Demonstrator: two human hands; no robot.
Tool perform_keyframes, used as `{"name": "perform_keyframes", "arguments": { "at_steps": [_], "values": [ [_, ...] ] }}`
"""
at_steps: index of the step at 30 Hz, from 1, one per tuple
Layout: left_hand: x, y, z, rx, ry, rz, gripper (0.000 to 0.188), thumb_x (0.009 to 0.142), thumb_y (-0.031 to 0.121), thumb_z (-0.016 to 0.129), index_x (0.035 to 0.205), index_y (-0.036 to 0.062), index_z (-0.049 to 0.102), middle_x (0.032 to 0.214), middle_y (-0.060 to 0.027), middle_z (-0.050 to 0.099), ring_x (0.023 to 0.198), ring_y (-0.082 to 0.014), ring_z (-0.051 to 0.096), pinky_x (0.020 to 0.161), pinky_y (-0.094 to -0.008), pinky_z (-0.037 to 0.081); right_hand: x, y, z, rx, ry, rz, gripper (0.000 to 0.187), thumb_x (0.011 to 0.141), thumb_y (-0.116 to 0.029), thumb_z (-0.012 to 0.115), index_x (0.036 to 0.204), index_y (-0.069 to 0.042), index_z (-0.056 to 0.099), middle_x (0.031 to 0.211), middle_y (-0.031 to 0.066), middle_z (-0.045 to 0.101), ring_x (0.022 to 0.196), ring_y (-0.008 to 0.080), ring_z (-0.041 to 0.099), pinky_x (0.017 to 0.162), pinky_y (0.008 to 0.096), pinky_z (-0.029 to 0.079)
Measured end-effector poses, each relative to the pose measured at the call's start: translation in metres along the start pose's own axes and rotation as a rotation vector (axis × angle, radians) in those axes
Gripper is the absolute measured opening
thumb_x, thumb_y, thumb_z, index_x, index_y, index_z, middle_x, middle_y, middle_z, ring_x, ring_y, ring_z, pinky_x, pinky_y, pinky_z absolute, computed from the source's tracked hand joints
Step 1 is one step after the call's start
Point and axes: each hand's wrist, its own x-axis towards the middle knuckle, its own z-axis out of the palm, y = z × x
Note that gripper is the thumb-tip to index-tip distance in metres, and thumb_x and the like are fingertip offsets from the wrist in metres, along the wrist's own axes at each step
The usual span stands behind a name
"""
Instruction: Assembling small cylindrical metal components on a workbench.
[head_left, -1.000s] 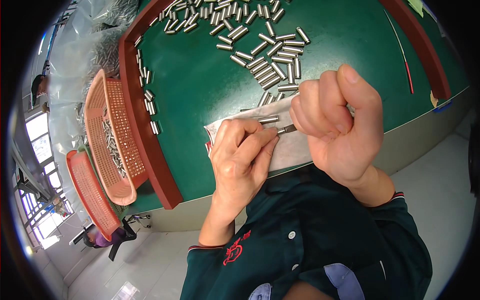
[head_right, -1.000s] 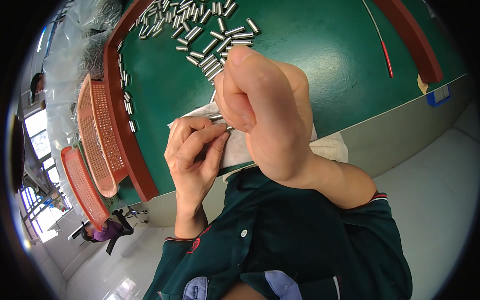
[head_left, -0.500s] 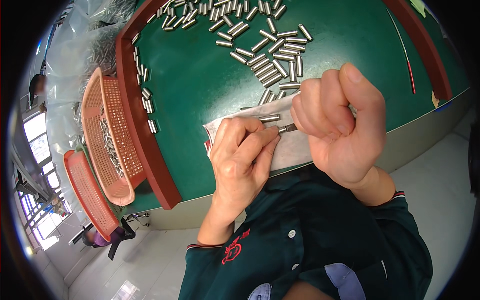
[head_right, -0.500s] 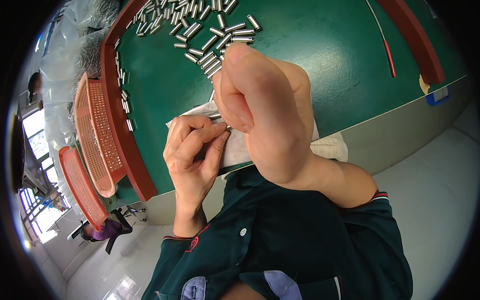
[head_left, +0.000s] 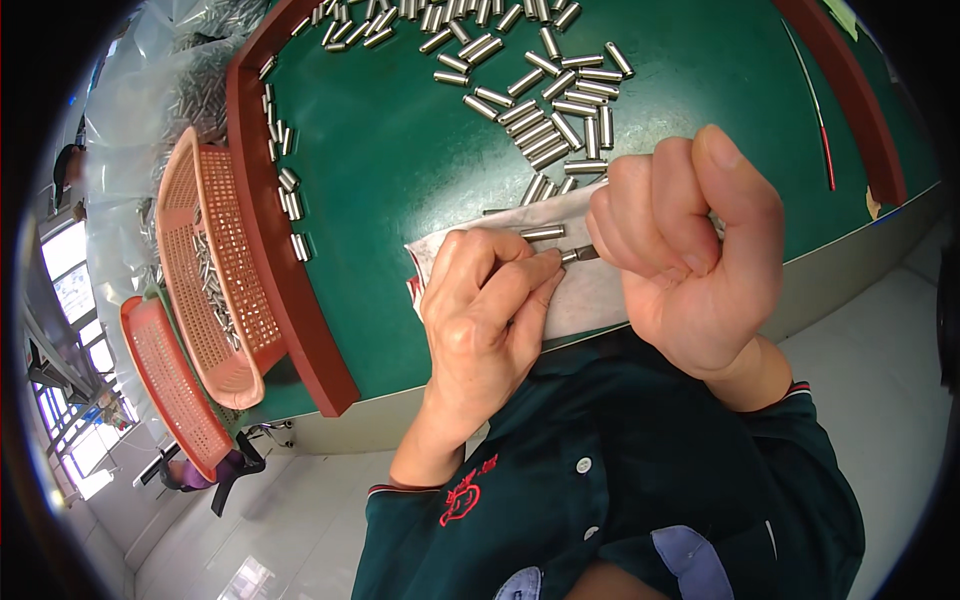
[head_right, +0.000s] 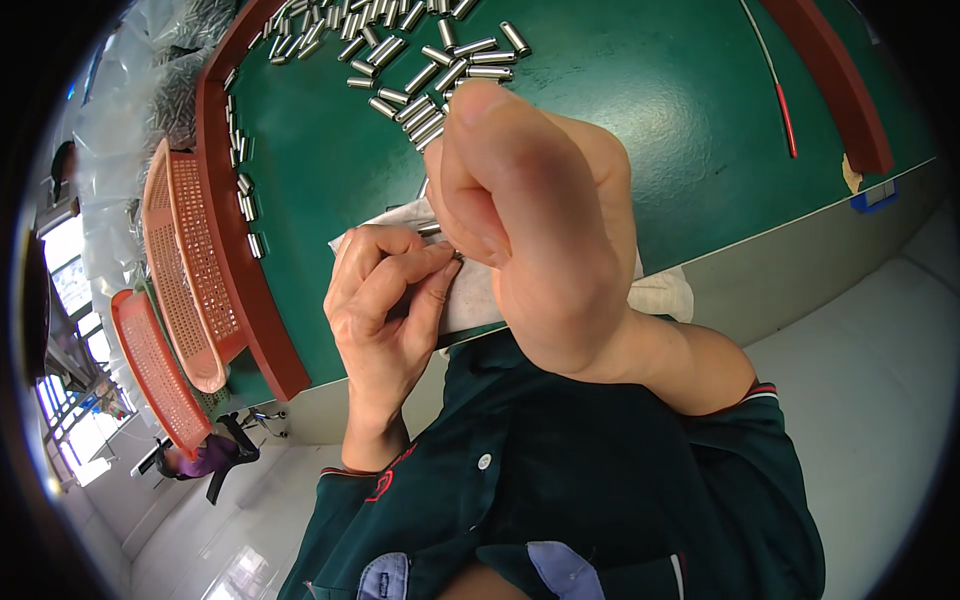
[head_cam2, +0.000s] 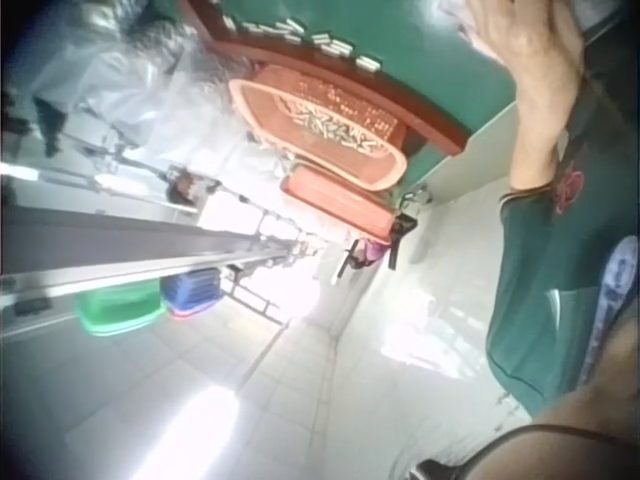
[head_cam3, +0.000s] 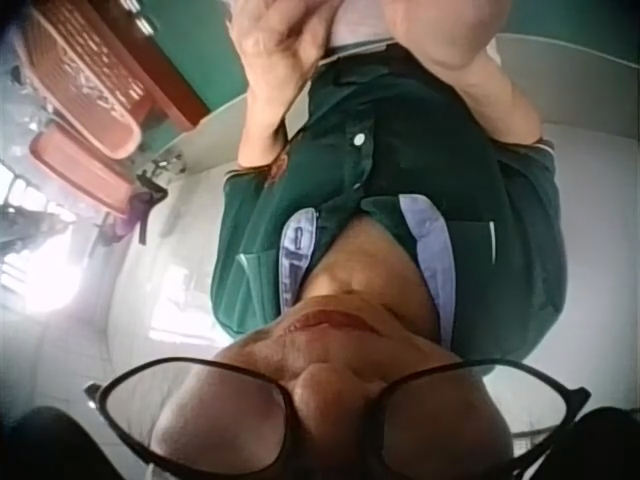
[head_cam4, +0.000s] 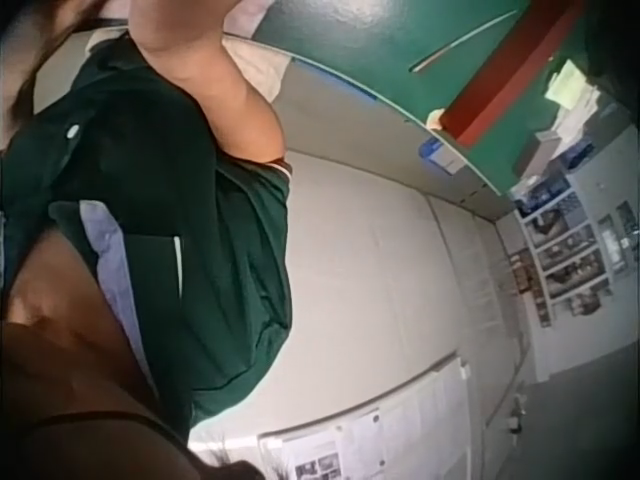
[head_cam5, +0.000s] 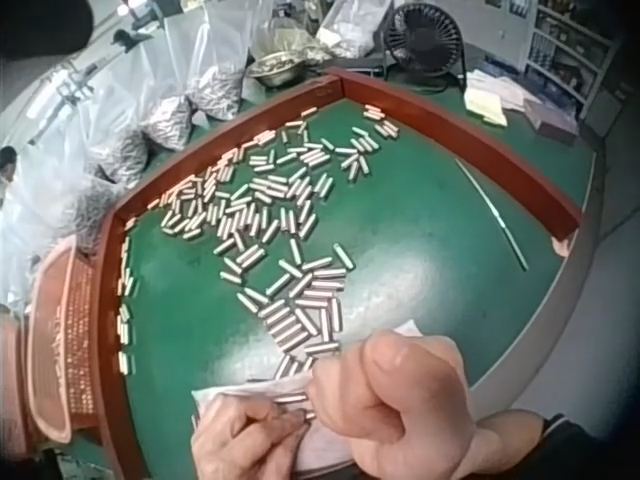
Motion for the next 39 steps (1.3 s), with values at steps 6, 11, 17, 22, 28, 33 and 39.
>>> {"name": "perform_keyframes", "arguments": {
  "at_steps": [6,11,17,22,28,33,39],
  "values": [
    [0.002,0.001,-0.001,-0.032,-0.023,-0.026,0.016,0.059,-0.004,0.067,0.073,0.0015,0.062,0.07,-0.0058,0.051,0.063,-0.0208,0.048,0.054,-0.0295,0.039,0.001,0.0,0.001,-0.048,0.002,0.007,0.041,0.091,-0.025,0.025,0.051,-0.014,0.025,0.044,-0.0035,0.023,0.04,0.0068,0.015,0.04,0.0234,0.016],
    [-0.004,0.002,-0.007,-0.118,0.052,-0.088,0.019,0.061,-0.006,0.065,0.077,0.0006,0.059,0.076,-0.0083,0.054,0.069,-0.0224,0.05,0.061,-0.0295,0.041,0.001,0.0,-0.002,-0.072,-0.019,-0.025,0.041,0.091,-0.025,0.025,0.051,-0.014,0.025,0.044,-0.0036,0.022,0.04,0.0069,0.015,0.04,0.0235,0.016],
    [0.0,-0.005,-0.036,-1.535,0.054,-0.6,0.017,0.084,0.014,0.047,0.091,-0.0009,0.045,0.082,-0.0139,0.048,0.066,-0.0153,0.048,0.057,-0.0259,0.041,0.002,-0.002,-0.008,0.024,0.002,0.007,0.042,0.091,-0.025,0.025,0.051,-0.014,0.025,0.043,-0.0034,0.024,0.04,0.0072,0.014,0.04,0.0239,0.016],
    [0.005,-0.013,-0.03,-1.505,-0.08,-0.518,0.009,0.085,0.009,0.047,0.084,-0.0001,0.047,0.072,-0.0061,0.045,0.058,-0.0085,0.039,0.049,-0.019,0.03,0.0,-0.001,-0.006,0.038,0.008,-0.01,0.041,0.09,-0.025,0.026,0.05,-0.014,0.025,0.043,-0.0032,0.024,0.04,0.007,0.014,0.04,0.0243,0.015],
    [0.013,0.005,-0.008,-0.005,-0.027,-0.162,0.013,0.066,-0.001,0.068,0.075,0.0027,0.059,0.061,-0.004,0.047,0.047,-0.0138,0.046,0.043,-0.0248,0.036,-0.001,0.003,-0.011,0.158,-0.003,-0.058,0.036,0.088,-0.019,0.034,0.055,-0.007,0.027,0.048,-0.0031,0.025,0.044,0.0059,0.021,0.041,0.0229,0.018],
    [0.012,0.01,-0.009,0.014,-0.149,-0.169,0.012,0.067,0.0,0.067,0.074,0.0032,0.058,0.064,-0.005,0.05,0.047,-0.0173,0.05,0.043,-0.0274,0.039,0.003,-0.004,-0.006,0.069,0.059,-0.034,0.041,0.09,-0.025,0.027,0.05,-0.013,0.025,0.043,-0.0028,0.024,0.04,0.0071,0.015,0.04,0.0236,0.017],
    [0.009,0.006,-0.003,-0.045,-0.102,-0.17,0.011,0.068,0.0,0.066,0.074,0.0033,0.058,0.065,-0.0051,0.05,0.048,-0.0176,0.049,0.043,-0.0277,0.039,0.006,-0.005,-0.003,0.052,0.067,-0.003,0.041,0.089,-0.025,0.027,0.05,-0.013,0.025,0.043,-0.0024,0.024,0.04,0.0074,0.015,0.04,0.0235,0.017]
  ]
}}
